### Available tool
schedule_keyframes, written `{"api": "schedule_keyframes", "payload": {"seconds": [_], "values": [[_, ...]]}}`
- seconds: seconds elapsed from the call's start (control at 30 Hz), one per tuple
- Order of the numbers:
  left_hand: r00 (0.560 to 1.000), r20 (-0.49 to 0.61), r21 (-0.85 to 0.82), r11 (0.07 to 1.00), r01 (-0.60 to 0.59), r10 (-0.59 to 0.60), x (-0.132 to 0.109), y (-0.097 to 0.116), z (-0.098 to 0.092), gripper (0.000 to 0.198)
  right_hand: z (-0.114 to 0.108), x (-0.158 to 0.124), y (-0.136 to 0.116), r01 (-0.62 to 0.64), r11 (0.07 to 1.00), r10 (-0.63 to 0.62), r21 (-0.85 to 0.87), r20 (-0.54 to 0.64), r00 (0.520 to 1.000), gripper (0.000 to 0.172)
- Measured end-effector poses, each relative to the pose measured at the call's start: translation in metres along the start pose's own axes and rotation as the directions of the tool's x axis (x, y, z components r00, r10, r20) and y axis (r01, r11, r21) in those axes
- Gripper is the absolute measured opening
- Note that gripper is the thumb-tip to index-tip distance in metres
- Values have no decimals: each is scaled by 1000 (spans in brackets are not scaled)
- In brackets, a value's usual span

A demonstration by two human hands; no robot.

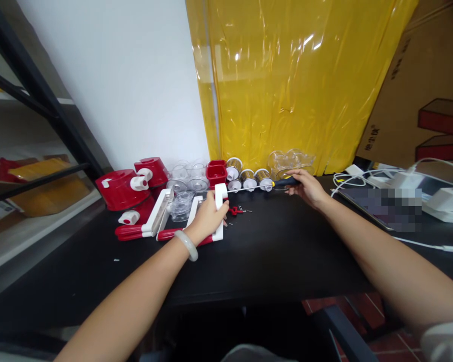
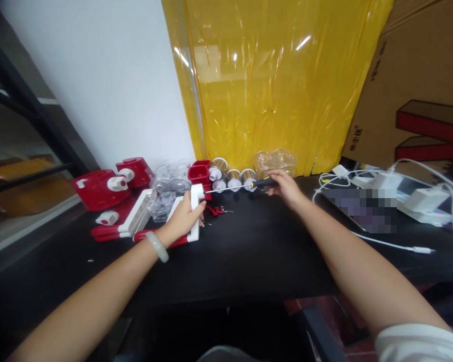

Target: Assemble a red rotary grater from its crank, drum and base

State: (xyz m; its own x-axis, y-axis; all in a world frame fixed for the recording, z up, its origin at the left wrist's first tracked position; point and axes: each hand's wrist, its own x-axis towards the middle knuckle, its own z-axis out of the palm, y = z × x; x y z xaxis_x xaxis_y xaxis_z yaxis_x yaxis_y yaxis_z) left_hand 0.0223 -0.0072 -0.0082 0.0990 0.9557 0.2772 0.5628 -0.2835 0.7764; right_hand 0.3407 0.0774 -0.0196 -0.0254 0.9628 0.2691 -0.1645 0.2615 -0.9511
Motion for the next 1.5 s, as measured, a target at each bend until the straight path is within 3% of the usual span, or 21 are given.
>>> {"api": "schedule_keyframes", "payload": {"seconds": [0.13,0.37,0.5,0.67,1.07,1.33,1.5], "values": [[1000,3,-7,1000,-6,6,1,-3,0,28,-1,1,2,25,999,-25,-26,-1,1000,19],[1000,-17,3,1000,-12,12,1,-3,-1,32,-2,1,6,61,990,-64,-125,-21,998,43],[1000,-13,30,999,-24,24,1,-1,-1,31,-2,1,7,38,986,-47,-162,-48,998,38],[1000,-9,25,999,-22,22,0,-1,0,30,-3,2,5,-35,999,34,-11,-48,998,19],[1000,-6,-2,1000,-17,17,0,0,2,29,-4,2,4,-30,998,29,-62,-19,999,23],[1000,-19,20,1000,-13,13,-1,3,1,28,-3,0,4,49,992,-51,-120,-13,999,41],[1000,-1,53,998,-22,22,-3,4,1,29,-4,4,6,45,988,-61,-150,-105,993,35]]}}
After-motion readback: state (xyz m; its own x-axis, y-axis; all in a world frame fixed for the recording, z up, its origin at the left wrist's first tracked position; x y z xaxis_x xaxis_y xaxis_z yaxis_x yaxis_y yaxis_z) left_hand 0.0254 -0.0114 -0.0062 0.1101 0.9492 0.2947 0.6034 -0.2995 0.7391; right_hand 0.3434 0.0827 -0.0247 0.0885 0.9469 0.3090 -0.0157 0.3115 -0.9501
